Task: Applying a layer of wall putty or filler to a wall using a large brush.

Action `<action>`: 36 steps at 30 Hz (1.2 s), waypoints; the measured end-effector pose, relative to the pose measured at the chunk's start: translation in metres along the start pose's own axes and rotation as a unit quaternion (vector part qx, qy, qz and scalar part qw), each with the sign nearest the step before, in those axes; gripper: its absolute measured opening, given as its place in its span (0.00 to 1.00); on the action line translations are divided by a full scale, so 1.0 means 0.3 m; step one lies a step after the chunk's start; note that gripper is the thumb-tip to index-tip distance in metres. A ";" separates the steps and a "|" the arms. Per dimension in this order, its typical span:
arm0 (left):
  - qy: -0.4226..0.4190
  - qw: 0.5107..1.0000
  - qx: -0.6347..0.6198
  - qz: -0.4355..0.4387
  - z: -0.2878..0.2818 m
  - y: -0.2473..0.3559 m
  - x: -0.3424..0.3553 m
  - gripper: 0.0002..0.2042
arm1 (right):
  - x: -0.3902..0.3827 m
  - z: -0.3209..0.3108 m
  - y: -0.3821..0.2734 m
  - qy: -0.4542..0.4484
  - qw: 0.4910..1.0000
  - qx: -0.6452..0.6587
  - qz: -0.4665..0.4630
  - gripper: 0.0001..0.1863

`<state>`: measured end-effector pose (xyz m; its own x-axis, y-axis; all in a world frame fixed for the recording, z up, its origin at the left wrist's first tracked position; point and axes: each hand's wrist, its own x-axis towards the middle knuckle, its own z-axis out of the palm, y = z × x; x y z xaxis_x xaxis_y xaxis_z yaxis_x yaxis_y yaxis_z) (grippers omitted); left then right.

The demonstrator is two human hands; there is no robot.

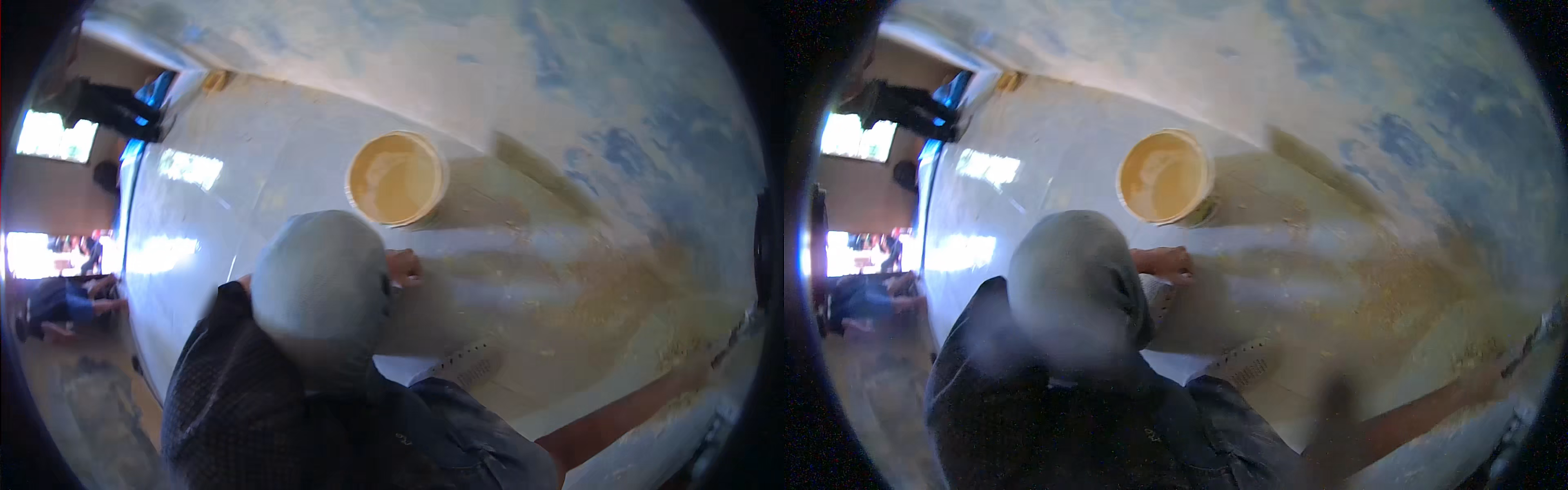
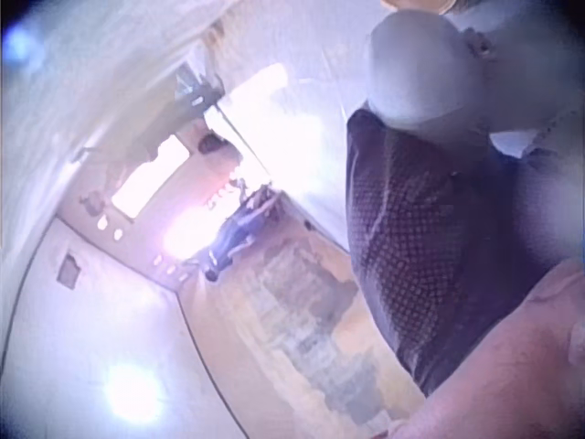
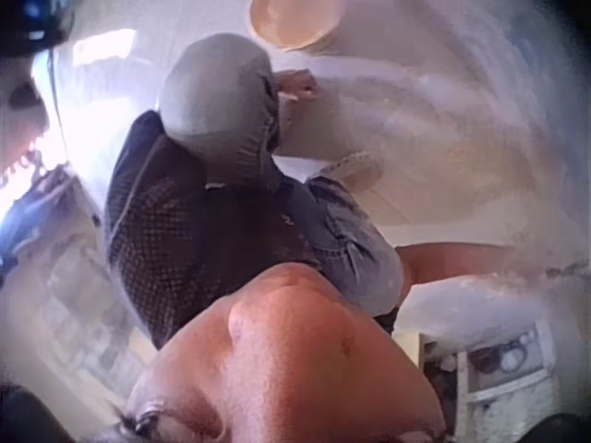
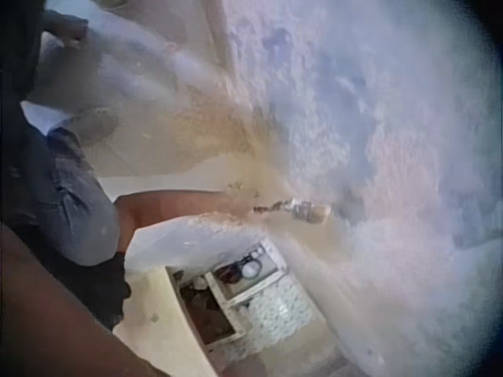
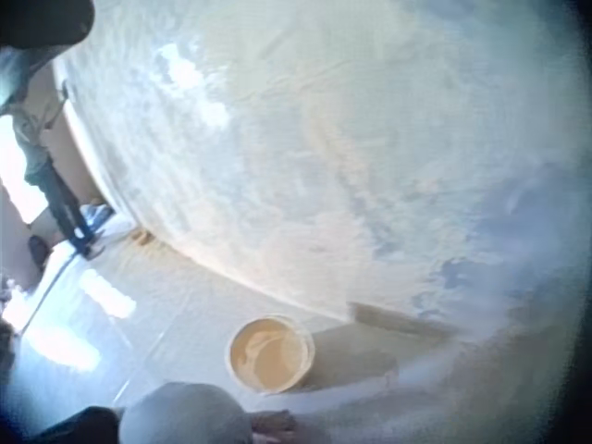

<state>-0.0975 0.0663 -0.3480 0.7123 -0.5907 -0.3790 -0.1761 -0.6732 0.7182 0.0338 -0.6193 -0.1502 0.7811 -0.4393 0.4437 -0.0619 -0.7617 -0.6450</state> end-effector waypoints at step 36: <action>0.050 0.906 -0.397 -0.138 -0.229 0.148 -0.444 0.10 | -0.909 0.704 -0.337 -0.350 0.901 0.227 0.117 0.12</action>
<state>-0.1535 0.1458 -0.2256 0.7196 -0.3784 -0.5823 0.5342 -0.2340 0.8123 -0.0416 -0.3219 -0.3374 0.9901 -0.0342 -0.1364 -0.1398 -0.3445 -0.9283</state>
